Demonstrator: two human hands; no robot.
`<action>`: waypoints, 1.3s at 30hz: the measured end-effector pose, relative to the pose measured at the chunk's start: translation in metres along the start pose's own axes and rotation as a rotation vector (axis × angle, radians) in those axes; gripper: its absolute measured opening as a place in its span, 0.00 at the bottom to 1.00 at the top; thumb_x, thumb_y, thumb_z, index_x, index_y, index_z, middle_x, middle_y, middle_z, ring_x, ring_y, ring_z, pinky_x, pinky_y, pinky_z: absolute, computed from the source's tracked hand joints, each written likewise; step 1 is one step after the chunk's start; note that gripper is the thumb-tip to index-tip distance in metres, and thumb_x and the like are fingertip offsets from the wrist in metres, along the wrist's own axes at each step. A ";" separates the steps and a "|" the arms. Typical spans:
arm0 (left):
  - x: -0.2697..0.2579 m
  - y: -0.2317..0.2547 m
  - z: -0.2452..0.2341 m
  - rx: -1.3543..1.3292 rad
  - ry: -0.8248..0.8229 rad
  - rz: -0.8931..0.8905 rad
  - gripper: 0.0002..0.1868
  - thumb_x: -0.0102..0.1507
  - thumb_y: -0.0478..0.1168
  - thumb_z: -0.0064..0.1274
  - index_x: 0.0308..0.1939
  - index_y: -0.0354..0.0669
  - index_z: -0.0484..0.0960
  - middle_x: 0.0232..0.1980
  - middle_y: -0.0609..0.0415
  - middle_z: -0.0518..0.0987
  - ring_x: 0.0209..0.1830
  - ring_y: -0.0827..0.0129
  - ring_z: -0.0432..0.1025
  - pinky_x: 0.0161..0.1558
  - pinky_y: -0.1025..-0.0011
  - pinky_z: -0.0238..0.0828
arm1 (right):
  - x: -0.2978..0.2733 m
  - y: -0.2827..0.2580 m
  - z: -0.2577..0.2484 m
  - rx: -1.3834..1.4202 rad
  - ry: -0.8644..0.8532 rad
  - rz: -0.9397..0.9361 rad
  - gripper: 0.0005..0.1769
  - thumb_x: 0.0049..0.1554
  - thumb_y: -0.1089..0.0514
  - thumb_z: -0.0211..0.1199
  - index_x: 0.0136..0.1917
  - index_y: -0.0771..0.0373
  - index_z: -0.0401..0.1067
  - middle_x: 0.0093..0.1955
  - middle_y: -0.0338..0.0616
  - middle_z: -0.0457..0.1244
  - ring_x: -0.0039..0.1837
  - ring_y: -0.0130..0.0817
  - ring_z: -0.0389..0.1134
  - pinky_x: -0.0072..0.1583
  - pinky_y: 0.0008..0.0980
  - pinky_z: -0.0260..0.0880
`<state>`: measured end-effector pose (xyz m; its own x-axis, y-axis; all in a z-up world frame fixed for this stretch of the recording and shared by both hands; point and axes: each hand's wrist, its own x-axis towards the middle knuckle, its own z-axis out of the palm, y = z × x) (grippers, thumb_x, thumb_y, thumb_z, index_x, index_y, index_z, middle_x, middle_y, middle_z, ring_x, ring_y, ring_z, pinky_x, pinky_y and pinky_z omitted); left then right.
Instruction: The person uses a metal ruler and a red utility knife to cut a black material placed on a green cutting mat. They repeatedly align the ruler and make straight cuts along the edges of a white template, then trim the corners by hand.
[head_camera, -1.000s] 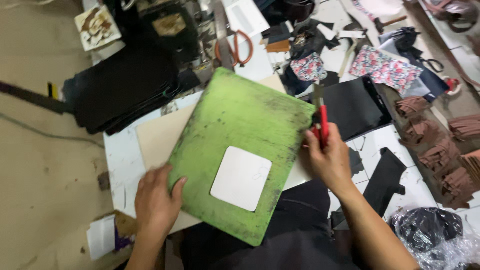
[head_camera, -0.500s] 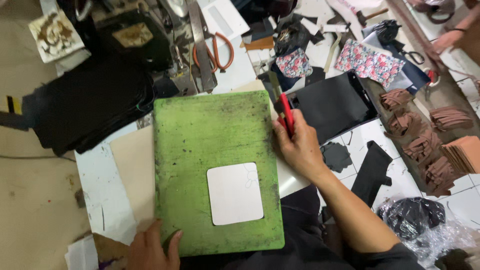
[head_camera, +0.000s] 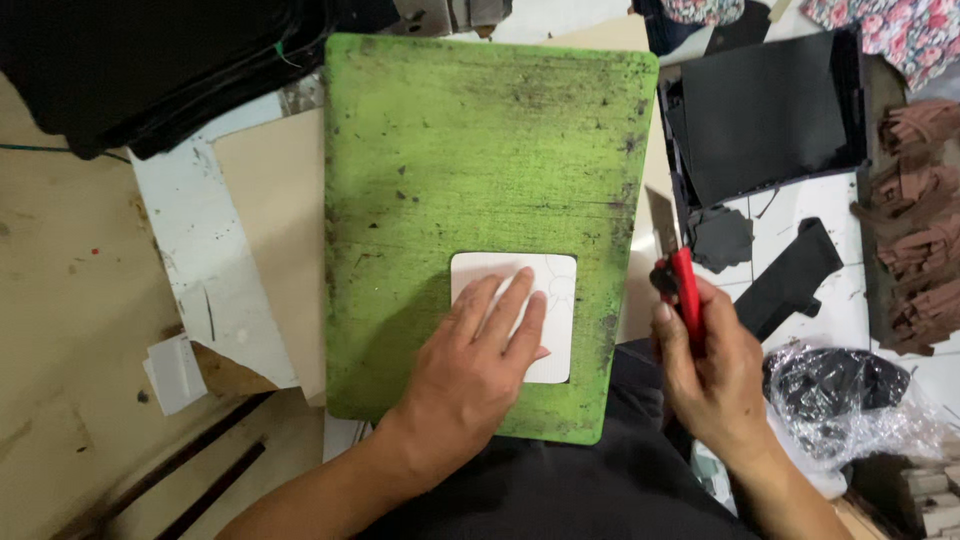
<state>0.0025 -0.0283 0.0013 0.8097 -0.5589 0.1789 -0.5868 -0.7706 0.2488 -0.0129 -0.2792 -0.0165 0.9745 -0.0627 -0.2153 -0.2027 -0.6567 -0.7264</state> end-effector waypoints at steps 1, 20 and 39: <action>0.002 0.001 0.000 -0.007 -0.008 0.000 0.22 0.69 0.46 0.60 0.59 0.33 0.80 0.66 0.38 0.75 0.64 0.47 0.70 0.65 0.53 0.71 | -0.005 0.002 0.001 -0.001 -0.004 0.010 0.21 0.66 0.55 0.56 0.70 0.64 0.67 0.40 0.38 0.66 0.39 0.28 0.66 0.47 0.31 0.66; 0.001 -0.003 0.015 0.113 -0.180 0.000 0.23 0.71 0.43 0.46 0.71 0.44 0.73 0.70 0.42 0.72 0.66 0.47 0.69 0.65 0.44 0.70 | -0.016 0.026 0.003 -0.132 -0.118 -0.501 0.28 0.64 0.69 0.57 0.76 0.69 0.59 0.62 0.51 0.69 0.52 0.39 0.72 0.52 0.35 0.72; 0.020 0.003 0.004 0.281 -0.356 0.010 0.32 0.68 0.48 0.41 0.78 0.49 0.63 0.67 0.47 0.71 0.62 0.53 0.68 0.61 0.50 0.69 | -0.004 0.033 -0.015 -0.336 -0.286 -0.481 0.37 0.60 0.71 0.55 0.80 0.53 0.58 0.46 0.38 0.63 0.35 0.39 0.63 0.37 0.38 0.66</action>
<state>0.0168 -0.0433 0.0017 0.7823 -0.5992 -0.1704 -0.6117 -0.7906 -0.0282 -0.0225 -0.3122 -0.0298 0.8759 0.4684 -0.1159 0.3354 -0.7637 -0.5517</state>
